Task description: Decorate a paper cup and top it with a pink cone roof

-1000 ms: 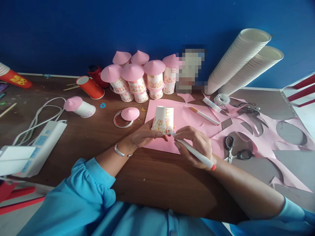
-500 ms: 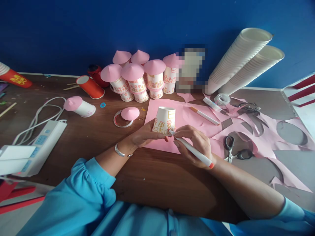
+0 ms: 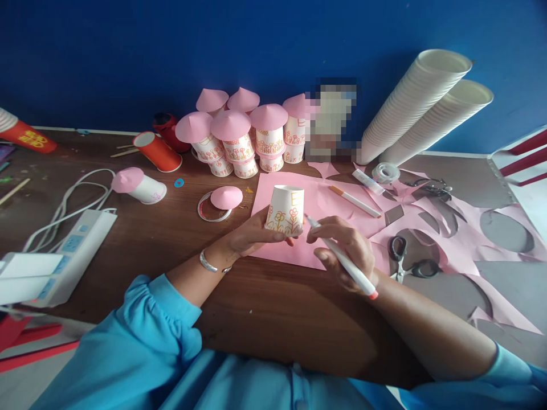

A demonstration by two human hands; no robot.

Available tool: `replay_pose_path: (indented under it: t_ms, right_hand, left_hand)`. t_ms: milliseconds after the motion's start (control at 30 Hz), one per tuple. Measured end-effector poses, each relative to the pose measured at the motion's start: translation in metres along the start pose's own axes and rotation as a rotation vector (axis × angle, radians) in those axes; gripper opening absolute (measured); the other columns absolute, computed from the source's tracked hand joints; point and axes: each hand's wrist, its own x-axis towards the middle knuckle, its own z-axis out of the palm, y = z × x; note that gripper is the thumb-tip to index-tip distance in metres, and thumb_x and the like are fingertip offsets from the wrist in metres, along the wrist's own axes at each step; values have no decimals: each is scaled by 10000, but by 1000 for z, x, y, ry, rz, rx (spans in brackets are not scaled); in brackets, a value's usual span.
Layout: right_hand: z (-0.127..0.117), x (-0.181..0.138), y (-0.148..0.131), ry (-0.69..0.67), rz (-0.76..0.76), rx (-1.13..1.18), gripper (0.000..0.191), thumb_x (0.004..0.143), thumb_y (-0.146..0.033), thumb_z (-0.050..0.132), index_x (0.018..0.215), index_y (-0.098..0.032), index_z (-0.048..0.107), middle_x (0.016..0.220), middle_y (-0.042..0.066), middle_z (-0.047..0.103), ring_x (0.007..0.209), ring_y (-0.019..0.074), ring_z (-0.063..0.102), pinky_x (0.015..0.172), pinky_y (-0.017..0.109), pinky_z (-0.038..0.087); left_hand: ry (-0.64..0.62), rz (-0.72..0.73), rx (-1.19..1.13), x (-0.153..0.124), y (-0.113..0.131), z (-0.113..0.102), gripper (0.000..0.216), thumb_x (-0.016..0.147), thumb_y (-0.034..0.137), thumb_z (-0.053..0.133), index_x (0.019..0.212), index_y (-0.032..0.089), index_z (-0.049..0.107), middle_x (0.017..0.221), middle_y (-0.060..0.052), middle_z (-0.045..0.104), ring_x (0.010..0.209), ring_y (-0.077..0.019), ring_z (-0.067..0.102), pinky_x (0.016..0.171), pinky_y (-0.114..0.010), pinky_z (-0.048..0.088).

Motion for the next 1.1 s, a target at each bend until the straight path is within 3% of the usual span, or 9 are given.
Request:
replay_pose_path:
  t_ms: [100,167,367,567,767,900,1000,1100]
  right_hand:
    - [2,-4,6,44,42,-40,254,1083,-367,524,1300,-259,599,857,44,693,748,201,698,679,360,614]
    - [4,-6,11,46,83,-66,256,1058,-331,584,1306,-270,591,904,46,688,788,202,701,712,369,619]
    - [8,-8,21,49,158,-82,538,938,-320,778,1410,-273,525,1237,132,681,1041,262,701,825,428,638]
    - [-1,-4,12,39,64,-147,404,1074,-454,529,1414,-255,619,945,70,629,823,215,660,735,391,623]
    - [-3,-1,3,-14,-7,-121,349,1036,-216,577,1381,-231,629,938,75,697,793,215,678,667,357,601]
    - [1,-4,8,29,20,-110,336,1036,-182,573,1361,-239,630,970,70,731,797,206,717,687,350,604]
    - [1,-6,12,49,78,-124,341,1057,-260,579,1396,-244,615,982,67,725,772,193,711,707,349,610]
    - [-1,-5,12,26,32,-153,403,1079,-421,533,1422,-228,619,939,75,679,770,203,688,688,359,612]
  left_hand:
    - [32,5,-62,-1,0,-1,387,760,291,887,1099,161,754,1031,-127,774,981,-263,717,828,-386,605]
    - [43,0,-114,-2,-1,-2,402,753,286,891,1112,176,749,1046,-123,776,956,-249,719,826,-389,611]
    - [44,2,-134,-1,-4,-5,499,757,287,890,1213,188,715,1205,-152,757,988,-245,729,848,-398,624]
    - [138,78,-118,1,-6,-3,485,762,222,895,1202,223,691,1098,-80,765,977,-220,720,832,-393,633]
    - [156,81,-29,3,-4,0,455,757,254,903,1151,195,684,1061,-73,751,949,-218,708,828,-377,609]
    - [153,83,-50,4,-5,-2,528,753,272,908,1211,229,650,1073,-69,754,972,-235,714,824,-380,597]
    - [182,81,-30,4,-6,-2,574,747,272,914,1243,238,627,1085,-71,747,998,-242,713,824,-380,598]
    - [214,76,42,4,-6,-1,606,719,304,936,1231,215,625,1102,-76,724,967,-223,694,828,-378,599]
